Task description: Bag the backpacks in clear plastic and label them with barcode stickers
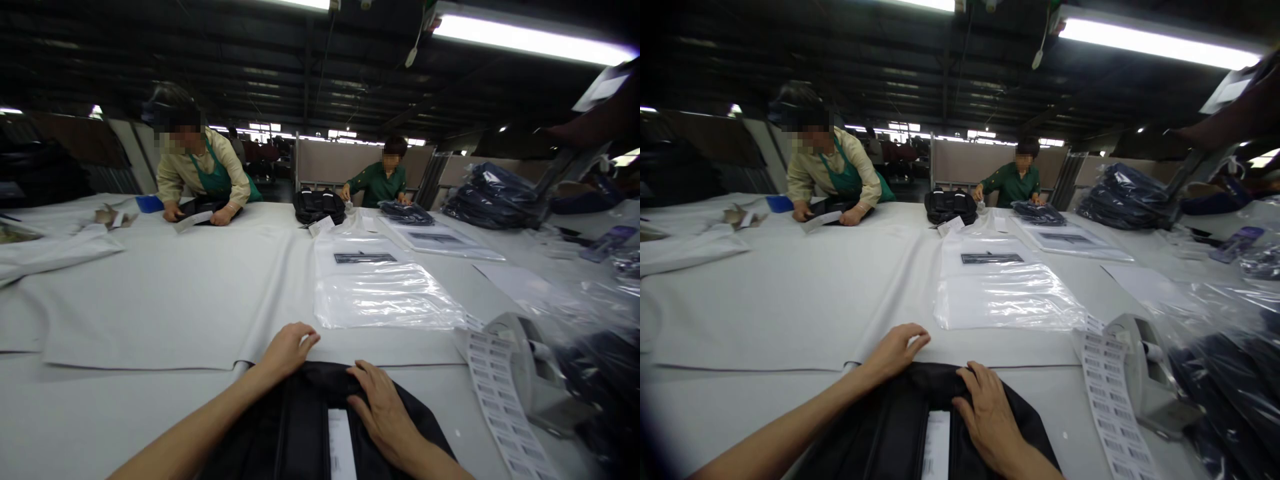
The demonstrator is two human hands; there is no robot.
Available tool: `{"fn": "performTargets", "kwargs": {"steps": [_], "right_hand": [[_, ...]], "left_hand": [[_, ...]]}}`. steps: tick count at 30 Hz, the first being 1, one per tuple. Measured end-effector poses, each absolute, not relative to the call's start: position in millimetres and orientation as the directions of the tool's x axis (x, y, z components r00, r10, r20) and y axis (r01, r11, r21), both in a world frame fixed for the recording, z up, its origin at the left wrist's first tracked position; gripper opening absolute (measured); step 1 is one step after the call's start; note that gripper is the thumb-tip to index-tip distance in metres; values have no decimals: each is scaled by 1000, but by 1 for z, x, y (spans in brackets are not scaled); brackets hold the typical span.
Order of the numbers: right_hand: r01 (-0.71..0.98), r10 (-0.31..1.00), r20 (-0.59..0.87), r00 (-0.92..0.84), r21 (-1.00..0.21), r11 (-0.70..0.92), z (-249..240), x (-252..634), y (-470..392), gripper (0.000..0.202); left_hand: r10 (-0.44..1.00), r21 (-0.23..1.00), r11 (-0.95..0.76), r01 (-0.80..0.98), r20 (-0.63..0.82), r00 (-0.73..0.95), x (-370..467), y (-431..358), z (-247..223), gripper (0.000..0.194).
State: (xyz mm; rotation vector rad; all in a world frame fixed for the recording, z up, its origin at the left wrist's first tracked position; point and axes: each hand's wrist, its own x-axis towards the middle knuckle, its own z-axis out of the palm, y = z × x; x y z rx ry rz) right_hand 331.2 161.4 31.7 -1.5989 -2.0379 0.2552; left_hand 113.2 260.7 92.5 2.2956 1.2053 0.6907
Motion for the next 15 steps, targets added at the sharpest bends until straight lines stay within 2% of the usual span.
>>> {"fn": "performTargets", "kwargs": {"steps": [3,5,7,9,11,13,15], "right_hand": [[867,943,312,-116,-431,249,11,327,161,43],[849,951,281,-125,-467,249,16,330,158,48],[796,966,212,-147,-554,243,30,336,158,54],[712,979,161,-127,-672,203,46,347,165,55],[663,976,213,-46,-724,189,58,362,187,49],[707,941,338,32,-673,218,65,379,221,40],[764,902,432,19,-589,265,68,395,259,34]], "left_hand": [[835,554,-550,625,336,436,107,227,117,56],[810,479,-581,658,267,522,106,205,112,78],[790,406,-590,698,110,604,106,191,88,88],[770,349,-610,712,48,636,106,190,55,87],[756,299,-646,703,123,643,107,198,27,86],[747,255,-665,702,231,624,108,208,10,86],[765,236,-642,729,245,595,109,214,8,71]]}}
